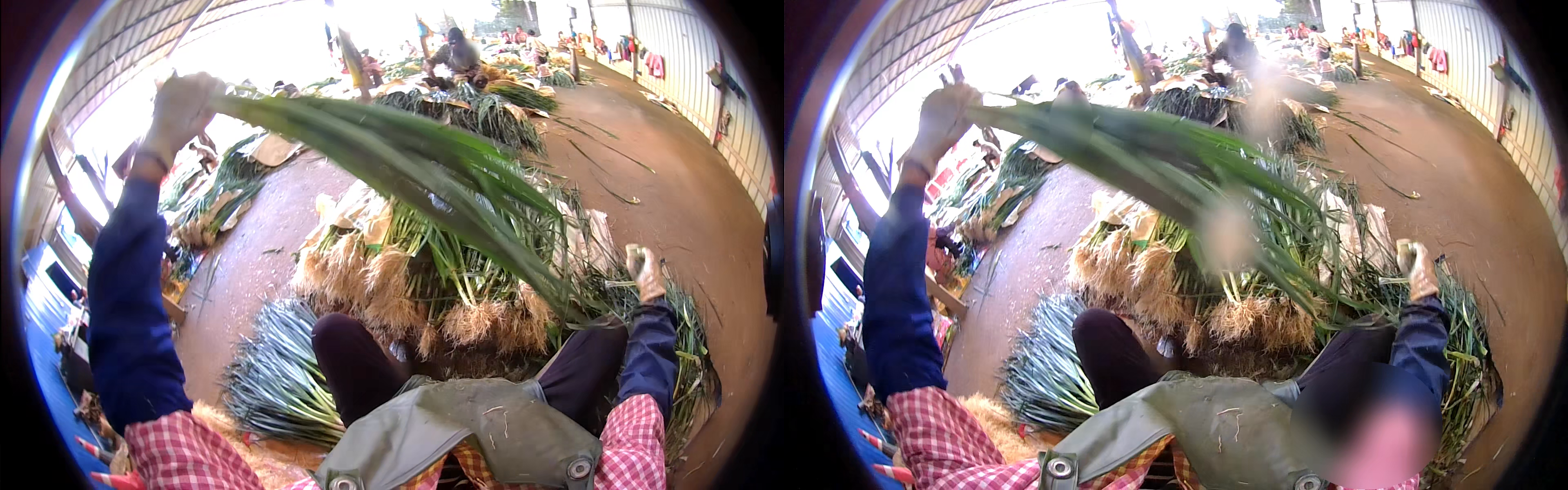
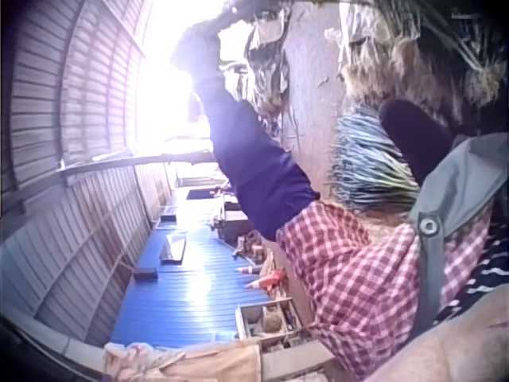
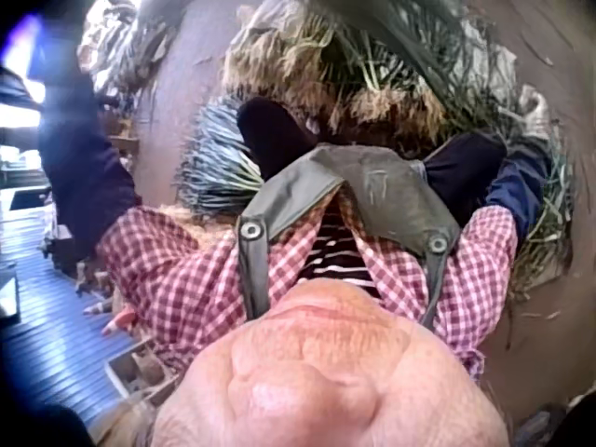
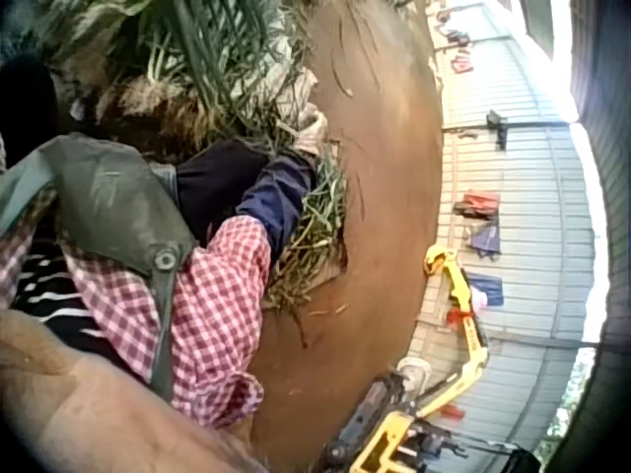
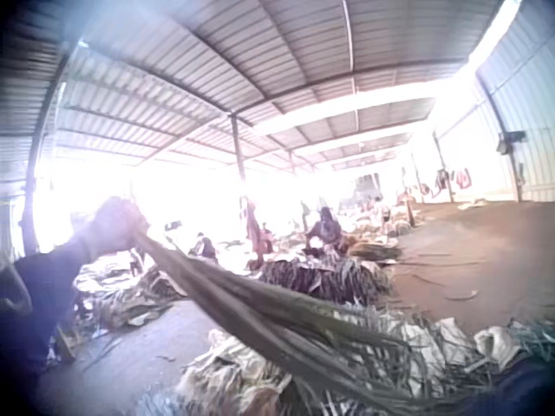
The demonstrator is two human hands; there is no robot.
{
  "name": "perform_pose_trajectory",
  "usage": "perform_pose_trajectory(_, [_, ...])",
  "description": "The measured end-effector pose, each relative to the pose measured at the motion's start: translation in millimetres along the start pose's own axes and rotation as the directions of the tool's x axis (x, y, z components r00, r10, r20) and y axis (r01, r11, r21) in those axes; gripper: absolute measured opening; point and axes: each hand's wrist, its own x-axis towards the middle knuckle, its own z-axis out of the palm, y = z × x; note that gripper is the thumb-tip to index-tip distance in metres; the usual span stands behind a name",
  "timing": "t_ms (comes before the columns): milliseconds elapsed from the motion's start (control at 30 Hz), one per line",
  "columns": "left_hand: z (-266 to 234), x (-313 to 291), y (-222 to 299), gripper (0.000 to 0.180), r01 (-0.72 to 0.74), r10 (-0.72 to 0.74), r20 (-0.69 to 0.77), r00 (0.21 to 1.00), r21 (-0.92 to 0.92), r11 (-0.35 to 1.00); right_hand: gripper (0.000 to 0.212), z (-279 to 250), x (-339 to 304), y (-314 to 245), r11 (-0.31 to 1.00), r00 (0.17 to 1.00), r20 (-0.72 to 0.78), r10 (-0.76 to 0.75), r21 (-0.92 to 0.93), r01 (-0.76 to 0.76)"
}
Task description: The person cleans and separates scallions from large bundles on the floor, removing outer layers and roots by hand and placing them into a new pile.
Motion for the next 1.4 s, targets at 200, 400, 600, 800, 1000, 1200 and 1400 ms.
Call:
perform_pose_trajectory(200, [-24, 74, -4, 0.017, 0.158, -0.046, 0.236, 0.971, -0.479, 0.863, 0.017, -132, -37, 96, 0.546, 0.745, 0.445, 0.497, 0.507, -0.667])
perform_pose_trajectory(400, [-51, 119, 55, 0.02, 0.272, -0.033, 0.374, 0.927, -0.61, 0.744, 0.019, -100, -97, 66, 0.688, 0.717, 0.144, 0.682, 0.203, -0.696])
perform_pose_trajectory(600, [-40, 170, 41, 0.016, 0.057, 0.034, 0.326, 0.945, -0.267, 0.962, 0.03, -84, -90, 26, 0.657, 0.639, 0.153, 0.754, -0.187, -0.73])
perform_pose_trajectory(800, [-27, 193, 33, 0.019, 0.197, -0.046, 0.349, 0.936, -0.411, 0.89, 0.031, -52, -63, 29, 0.235, 0.803, 0.112, 0.585, -0.971, -0.035])
perform_pose_trajectory(1000, [-38, 199, 50, 0.024, 0.27, -0.176, 0.33, 0.927, -0.265, 0.926, 0.023, -9, -77, -68, 0.23, 0.751, 0.202, 0.629, -0.971, 0.068])
perform_pose_trajectory(1200, [-25, 191, 8, 0.02, 0.229, -0.127, 0.248, 0.96, -0.441, 0.868, 0.031, 22, -44, -83, 0.699, 0.738, 0.406, 0.539, -0.704, -0.124])
perform_pose_trajectory(1400, [-31, 191, 28, 0.013, 0.263, -0.17, 0.308, 0.936, -0.292, 0.92, 0.031, 83, -20, -137, 0.827, 0.94, 0.342, -0.001, -0.528, 0.193])
